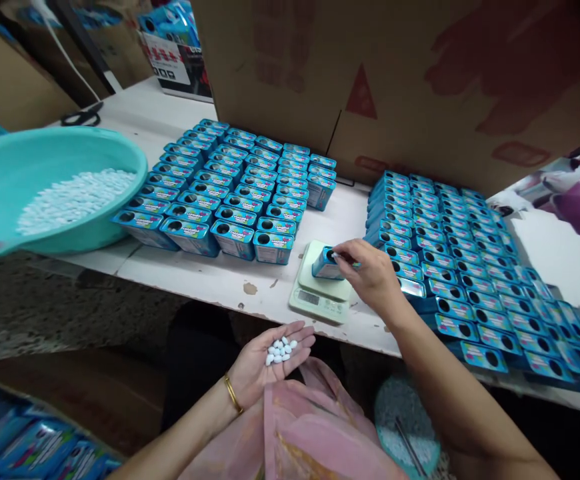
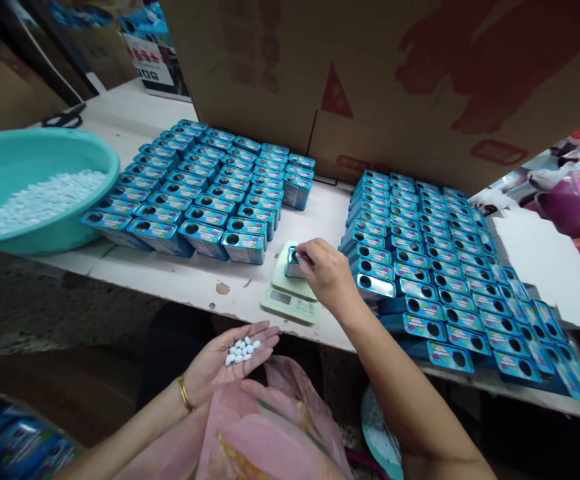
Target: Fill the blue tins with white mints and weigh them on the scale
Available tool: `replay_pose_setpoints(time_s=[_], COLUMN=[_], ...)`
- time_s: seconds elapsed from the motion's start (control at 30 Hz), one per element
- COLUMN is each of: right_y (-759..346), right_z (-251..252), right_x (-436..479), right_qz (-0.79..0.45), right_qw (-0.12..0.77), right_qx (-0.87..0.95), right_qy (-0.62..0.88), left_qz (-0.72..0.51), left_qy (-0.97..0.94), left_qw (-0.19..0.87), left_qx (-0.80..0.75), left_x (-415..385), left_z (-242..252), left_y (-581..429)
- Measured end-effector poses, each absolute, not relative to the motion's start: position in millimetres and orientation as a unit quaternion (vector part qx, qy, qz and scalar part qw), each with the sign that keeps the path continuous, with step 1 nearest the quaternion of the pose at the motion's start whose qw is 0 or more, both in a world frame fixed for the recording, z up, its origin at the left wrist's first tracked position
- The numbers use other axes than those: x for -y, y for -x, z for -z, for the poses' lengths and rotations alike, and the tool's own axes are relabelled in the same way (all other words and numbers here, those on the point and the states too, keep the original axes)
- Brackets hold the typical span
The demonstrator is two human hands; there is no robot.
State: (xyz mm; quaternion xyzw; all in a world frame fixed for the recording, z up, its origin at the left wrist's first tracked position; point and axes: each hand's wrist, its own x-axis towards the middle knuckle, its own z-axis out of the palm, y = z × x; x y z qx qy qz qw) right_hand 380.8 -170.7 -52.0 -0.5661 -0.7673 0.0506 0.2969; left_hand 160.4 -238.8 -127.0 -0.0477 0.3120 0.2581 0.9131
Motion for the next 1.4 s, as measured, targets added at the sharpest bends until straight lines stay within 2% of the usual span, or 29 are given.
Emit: replay_pose_setpoints(time_s=[0.23,0.33,0.43,0.7,1.1,1.27,1.4], right_y=[-364,-333,-311,-312,-312,-328,-359], right_z=[46,60,84,105,111,118,90], right_x=[211,247,272,276,277,279,255], right_qz=[-0.040,-0.117,-0.172,-0.186,-0.227,-0.232,-0.193], right_qw=[0.306,0.229,0.136,0.129,0.161,0.255,0.345], right_qx=[0.791,0.853,0.866,0.878,0.851,0.838,0.796], right_qy=[0.528,0.454,0.450,0.422,0.444,0.424,0.459], left_qz=[-0.260,-0.253,-0.226,-0.218,-0.227,-0.224,-0.232], left_qy=[0.063,0.067,0.070,0.080,0.106,0.080,0.048], left_qw=[0.914,0.915,0.919,0.922,0.909,0.906,0.906], left_qx=[-0.306,-0.308,-0.316,-0.309,-0.333,-0.349,-0.352], left_x=[240,241,242,244,242,244,245], left_z=[129,132,134,137,132,131,131], left_y=[-159,-161,-161,-158,-161,-167,-175])
